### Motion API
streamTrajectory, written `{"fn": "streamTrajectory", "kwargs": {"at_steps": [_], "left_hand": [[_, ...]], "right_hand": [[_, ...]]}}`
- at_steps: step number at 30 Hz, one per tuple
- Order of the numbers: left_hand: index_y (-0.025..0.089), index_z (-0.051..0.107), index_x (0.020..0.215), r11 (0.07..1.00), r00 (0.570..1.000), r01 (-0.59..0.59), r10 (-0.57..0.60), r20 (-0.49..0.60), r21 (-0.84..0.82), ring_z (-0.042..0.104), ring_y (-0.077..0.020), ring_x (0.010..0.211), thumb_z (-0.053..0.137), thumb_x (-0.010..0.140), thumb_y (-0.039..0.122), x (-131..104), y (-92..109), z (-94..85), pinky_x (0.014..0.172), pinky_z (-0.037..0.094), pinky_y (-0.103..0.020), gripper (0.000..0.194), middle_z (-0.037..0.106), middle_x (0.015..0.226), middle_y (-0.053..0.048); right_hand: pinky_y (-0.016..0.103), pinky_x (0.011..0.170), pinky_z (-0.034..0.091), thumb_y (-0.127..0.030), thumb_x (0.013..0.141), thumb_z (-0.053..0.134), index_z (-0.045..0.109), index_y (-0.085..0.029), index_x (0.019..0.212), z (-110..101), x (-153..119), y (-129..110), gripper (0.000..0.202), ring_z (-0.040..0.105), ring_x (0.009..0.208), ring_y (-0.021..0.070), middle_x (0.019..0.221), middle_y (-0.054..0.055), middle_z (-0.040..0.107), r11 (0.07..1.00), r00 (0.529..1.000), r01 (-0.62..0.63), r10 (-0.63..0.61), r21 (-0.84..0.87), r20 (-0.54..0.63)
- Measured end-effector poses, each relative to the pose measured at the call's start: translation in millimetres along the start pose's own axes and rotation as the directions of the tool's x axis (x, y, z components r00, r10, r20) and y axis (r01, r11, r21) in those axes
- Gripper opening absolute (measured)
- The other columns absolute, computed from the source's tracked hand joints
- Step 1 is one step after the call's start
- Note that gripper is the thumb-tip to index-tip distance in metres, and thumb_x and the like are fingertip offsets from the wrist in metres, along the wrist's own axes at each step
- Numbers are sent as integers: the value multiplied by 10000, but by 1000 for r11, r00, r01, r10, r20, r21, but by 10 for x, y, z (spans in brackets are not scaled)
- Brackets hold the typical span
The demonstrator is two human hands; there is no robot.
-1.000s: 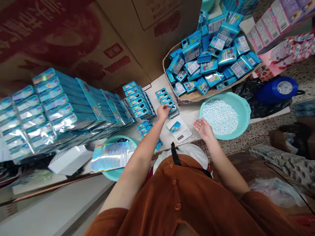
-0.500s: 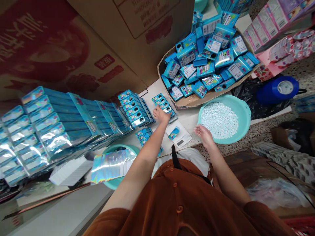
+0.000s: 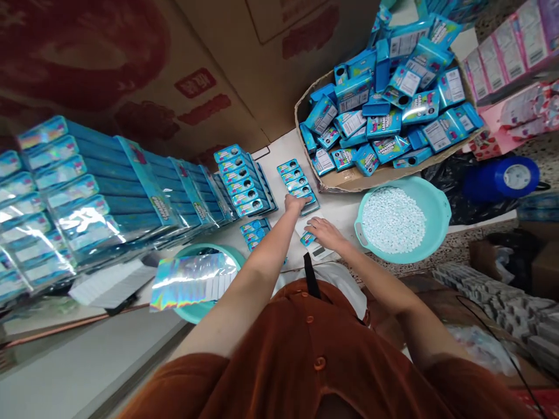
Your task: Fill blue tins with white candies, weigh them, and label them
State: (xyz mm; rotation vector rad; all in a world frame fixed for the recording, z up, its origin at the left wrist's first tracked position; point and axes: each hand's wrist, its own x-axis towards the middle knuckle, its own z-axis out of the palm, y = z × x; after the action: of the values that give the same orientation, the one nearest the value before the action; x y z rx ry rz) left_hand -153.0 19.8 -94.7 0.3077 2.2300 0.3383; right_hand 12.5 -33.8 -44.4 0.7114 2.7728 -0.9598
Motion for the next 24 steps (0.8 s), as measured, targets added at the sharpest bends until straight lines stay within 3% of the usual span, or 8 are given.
{"fn": "streamTrajectory", "kwargs": {"at_steps": [3,7,10,12,18,21,24], "left_hand": [[124,544,1075,998,1000,4,-4,5,-63,621,-275,1036,889,419,354,59,-17,28,849,483,-344,776,650,1118,-165],[138,546,1098,982,998,-50,54,15,-180,617,-265,1049,890,408,324,31,-50,-3,870,481,-347,793,649,1141,-156],[167,585,1068,920,975,-114,177,137,-376,637,-235,1008,869,472,339,-37,-78,-96,861,491,-320,682,687,1079,-107],[173,605,1059,866,948,-112,239,208,-487,651,-214,973,805,594,410,-81,-111,-181,842,497,-299,559,700,1057,-90],[129,596,1109,896,980,-48,127,151,-441,615,-217,1057,554,838,481,-196,-383,-348,884,460,-283,446,664,1152,-123],[129,653,1001,895,970,-54,153,190,-443,621,-215,1037,479,879,475,-274,-560,-303,882,459,-274,406,686,1108,-109],[145,660,1043,891,951,-72,197,240,-448,620,-204,1048,366,906,533,-340,-692,-193,887,458,-269,506,679,1135,-92]], "right_hand": [[333,845,465,-78,757,606,594,-212,1112,-29,-7,29,380,524,1052,230,1065,81,597,1000,999,-2,3,-15,43],[323,884,470,-35,750,543,562,-242,1173,-154,-91,126,471,506,1100,211,1146,56,580,996,990,-81,86,43,-111],[344,949,450,-3,730,496,553,-233,1204,-234,-51,262,530,477,1160,214,1211,63,559,991,961,-120,130,55,-243],[361,968,444,1,720,484,564,-218,1202,-254,22,353,535,473,1171,225,1217,74,559,993,957,-113,118,35,-263],[381,1009,428,-6,702,479,589,-207,1191,-127,157,483,540,478,1186,230,1202,81,580,997,969,-81,77,-10,-233],[386,1022,420,-14,702,481,593,-209,1193,-50,166,488,540,487,1187,229,1208,82,585,996,966,-94,88,-13,-242],[385,1019,422,-16,702,478,599,-224,1188,-26,188,476,542,502,1173,224,1201,75,595,996,966,-92,86,-17,-244]]}}
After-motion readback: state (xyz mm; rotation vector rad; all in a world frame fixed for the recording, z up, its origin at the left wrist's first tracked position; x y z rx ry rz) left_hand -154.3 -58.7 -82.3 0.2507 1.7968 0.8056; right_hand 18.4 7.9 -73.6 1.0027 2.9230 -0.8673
